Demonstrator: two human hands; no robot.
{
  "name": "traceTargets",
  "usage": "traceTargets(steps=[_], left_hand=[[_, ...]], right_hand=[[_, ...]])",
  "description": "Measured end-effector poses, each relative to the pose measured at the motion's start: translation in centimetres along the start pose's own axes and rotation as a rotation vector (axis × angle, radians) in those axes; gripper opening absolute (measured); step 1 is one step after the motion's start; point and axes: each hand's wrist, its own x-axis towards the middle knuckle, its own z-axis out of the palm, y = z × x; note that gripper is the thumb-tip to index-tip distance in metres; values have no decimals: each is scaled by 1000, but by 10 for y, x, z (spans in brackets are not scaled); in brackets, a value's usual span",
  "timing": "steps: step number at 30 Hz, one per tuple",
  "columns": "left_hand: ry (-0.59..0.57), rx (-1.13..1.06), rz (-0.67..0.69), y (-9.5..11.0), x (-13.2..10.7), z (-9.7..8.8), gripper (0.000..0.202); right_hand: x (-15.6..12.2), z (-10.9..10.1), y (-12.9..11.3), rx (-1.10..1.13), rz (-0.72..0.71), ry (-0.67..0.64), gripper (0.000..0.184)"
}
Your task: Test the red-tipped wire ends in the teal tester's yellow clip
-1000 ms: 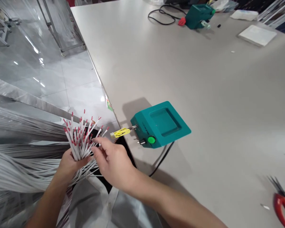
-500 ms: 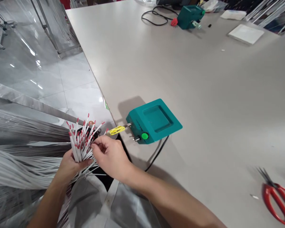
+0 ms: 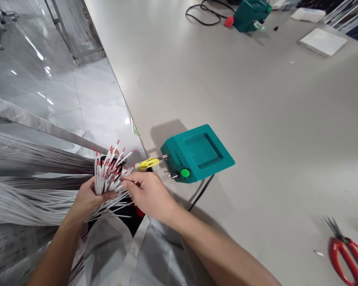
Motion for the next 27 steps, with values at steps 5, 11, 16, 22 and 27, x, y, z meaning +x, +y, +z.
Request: traceTargets(steps=[5, 11, 16, 22, 27], left_hand=[[17, 1, -21, -3, 7, 0, 46], [229, 97, 207, -2, 0, 3, 46], [99, 72, 325, 8, -19, 22, 16], [208, 0, 330, 11, -23, 37, 17], [109, -125, 240, 8, -20, 42, 12]], right_hand=[[-1, 3, -1, -275, -23, 71, 23], [0, 8, 2, -174, -66, 110, 22], [0, 11, -2, 7, -44, 106, 22], [-1, 15, -4, 395, 118, 94, 22], [-1, 15, -8, 514, 182, 79, 22]])
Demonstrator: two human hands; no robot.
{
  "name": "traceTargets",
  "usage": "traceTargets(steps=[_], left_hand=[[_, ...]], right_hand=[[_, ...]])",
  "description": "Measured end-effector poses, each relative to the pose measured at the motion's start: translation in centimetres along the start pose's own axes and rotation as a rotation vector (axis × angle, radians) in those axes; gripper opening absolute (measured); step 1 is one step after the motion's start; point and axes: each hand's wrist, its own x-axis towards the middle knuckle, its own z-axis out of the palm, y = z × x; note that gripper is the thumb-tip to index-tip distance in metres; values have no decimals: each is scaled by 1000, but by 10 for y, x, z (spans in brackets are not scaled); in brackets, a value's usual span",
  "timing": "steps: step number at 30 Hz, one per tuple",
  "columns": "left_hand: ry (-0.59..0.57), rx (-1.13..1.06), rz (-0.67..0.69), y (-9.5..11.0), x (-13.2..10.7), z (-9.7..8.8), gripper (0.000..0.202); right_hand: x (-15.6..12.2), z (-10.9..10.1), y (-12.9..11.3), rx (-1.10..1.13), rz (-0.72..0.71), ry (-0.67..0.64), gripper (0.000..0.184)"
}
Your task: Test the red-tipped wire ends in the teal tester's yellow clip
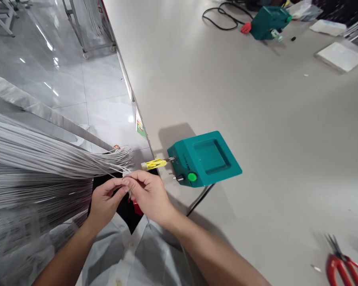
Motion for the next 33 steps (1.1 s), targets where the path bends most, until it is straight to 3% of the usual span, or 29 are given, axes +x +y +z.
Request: traceTargets(steps=[5, 12, 22, 28, 33], left_hand=[[23, -130, -14, -2, 4, 1, 10], [28, -158, 13, 7, 5, -2, 10], [-26, -94, -12, 12, 2, -7, 16], [-103, -52, -4, 14, -1, -9, 19], [-105, -29, 10, 13, -4, -12, 18]], right_hand=[[0, -1, -1, 50, -23, -14, 27], [-1, 1, -1, 74, 4, 33, 29], [-6, 2, -7, 49, 13, -33, 46], [-5, 0, -5, 20, 16, -95, 29], [-5, -2, -8, -264, -85, -56, 20]])
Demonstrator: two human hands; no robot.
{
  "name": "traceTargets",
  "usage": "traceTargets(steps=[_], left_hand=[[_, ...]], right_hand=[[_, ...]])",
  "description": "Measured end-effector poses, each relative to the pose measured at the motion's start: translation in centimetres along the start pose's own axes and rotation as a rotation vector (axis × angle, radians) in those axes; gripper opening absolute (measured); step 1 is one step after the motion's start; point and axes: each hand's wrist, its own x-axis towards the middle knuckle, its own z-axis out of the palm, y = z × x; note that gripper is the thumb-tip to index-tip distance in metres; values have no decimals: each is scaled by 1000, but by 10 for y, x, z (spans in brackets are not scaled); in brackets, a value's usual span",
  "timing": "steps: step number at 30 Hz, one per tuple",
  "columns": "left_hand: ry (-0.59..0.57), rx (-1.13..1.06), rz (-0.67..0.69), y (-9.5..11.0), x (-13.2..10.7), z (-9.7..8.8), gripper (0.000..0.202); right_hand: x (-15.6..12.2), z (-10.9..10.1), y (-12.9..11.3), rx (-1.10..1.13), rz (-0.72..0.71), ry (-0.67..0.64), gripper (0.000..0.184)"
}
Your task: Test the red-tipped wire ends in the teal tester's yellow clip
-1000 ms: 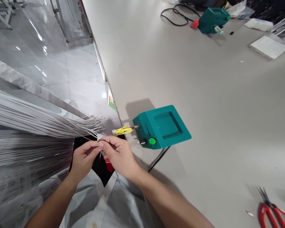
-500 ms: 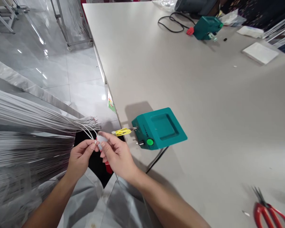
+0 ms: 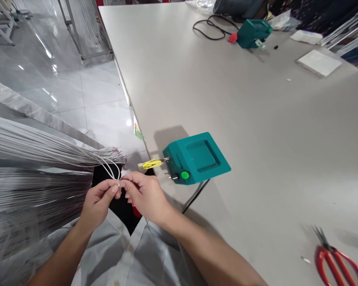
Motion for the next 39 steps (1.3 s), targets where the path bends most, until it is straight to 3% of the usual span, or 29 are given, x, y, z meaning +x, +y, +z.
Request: traceTargets(steps=[5, 10, 12, 15, 19, 22, 25, 31, 33, 37, 39], left_hand=[[74, 157, 64, -3, -4, 1, 15], [201, 236, 141, -8, -6, 6, 15], [258, 233, 118, -8, -6, 8, 15], [292, 171, 56, -6, -6, 7, 14], [209, 89, 31, -2, -5, 6, 14], [143, 88, 33, 1, -5, 6, 14], [83, 97, 29, 3, -8, 6, 15], [201, 95, 29, -4, -18, 19, 15], [260, 98, 38, -9, -20, 24, 16], [344, 101, 58, -14, -22, 31, 16], [354, 84, 62, -13, -21, 31, 15]], right_hand=[[-1, -1, 2, -448, -206, 67, 20], [-1, 0, 6, -666, -280, 79, 23], [-2, -3, 5, -643, -275, 103, 22], [-2, -6, 1, -400, -190, 149, 21], [-2, -4, -2, -189, -129, 114, 18], [-1, 0, -1, -121, -100, 52, 17], [0, 2, 1, -131, -104, 86, 16], [-1, 7, 3, -8, 13, 113, 20], [-2, 8, 3, -61, 5, 108, 21], [-3, 7, 2, -399, -214, 160, 16], [-3, 5, 1, -387, -209, 149, 17]])
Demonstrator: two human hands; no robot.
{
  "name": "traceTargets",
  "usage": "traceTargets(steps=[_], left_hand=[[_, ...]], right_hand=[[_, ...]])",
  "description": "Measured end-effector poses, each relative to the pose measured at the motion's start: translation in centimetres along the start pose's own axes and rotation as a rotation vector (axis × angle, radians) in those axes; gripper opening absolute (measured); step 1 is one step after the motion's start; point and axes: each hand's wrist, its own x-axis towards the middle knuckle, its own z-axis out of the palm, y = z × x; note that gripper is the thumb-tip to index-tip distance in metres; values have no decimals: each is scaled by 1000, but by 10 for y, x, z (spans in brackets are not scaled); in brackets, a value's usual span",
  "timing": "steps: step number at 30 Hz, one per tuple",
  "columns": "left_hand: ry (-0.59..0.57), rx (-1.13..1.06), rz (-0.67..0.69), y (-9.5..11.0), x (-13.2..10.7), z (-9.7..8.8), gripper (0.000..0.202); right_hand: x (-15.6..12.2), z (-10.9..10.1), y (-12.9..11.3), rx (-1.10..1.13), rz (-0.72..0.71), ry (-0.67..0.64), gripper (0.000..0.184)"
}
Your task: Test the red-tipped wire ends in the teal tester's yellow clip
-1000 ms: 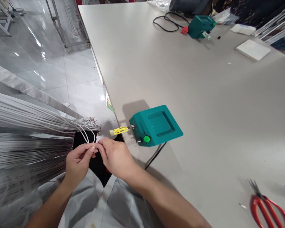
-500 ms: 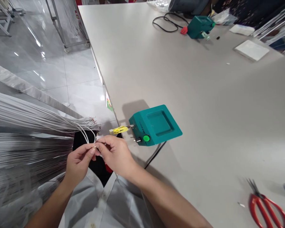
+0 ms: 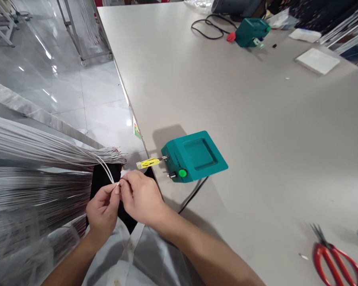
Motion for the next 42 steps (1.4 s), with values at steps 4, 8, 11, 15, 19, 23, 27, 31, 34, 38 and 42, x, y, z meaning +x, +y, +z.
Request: traceTargets(steps=[4, 8, 11, 15, 19, 23, 27, 31, 34, 38, 42], left_hand=[[16, -50, -86, 6, 3, -5, 17], [-34, -108, -115, 9, 5, -10, 17], [-62, -117, -110, 9, 5, -12, 17], [-140, -88, -89, 11, 6, -14, 15], [-178, -58, -74, 11, 7, -17, 14], [-171, -65, -107, 7, 6, -15, 17], [-154, -110, -129, 6, 3, -11, 19], [-118, -114, -129, 7, 2, -11, 18], [-82, -102, -135, 9, 4, -16, 18], [-135, -110, -117, 10, 5, -21, 16], [-246, -73, -96, 9, 6, -23, 14]], right_hand=[[0, -4, 1, 363, 221, -113, 24], [-1, -3, 1, 395, 195, -58, 22], [0, -1, 1, 401, 190, -63, 25], [2, 0, 2, 324, 138, -109, 15], [2, -3, 5, 6, -137, -42, 14], [2, -9, 7, -483, -504, -76, 20], [3, -12, 6, -736, -602, -84, 18], [3, -15, 2, -731, -509, -119, 18], [2, -17, 0, -644, -401, -113, 18], [1, -16, 0, -400, -308, -128, 21], [2, -15, 3, -284, -325, -178, 17]])
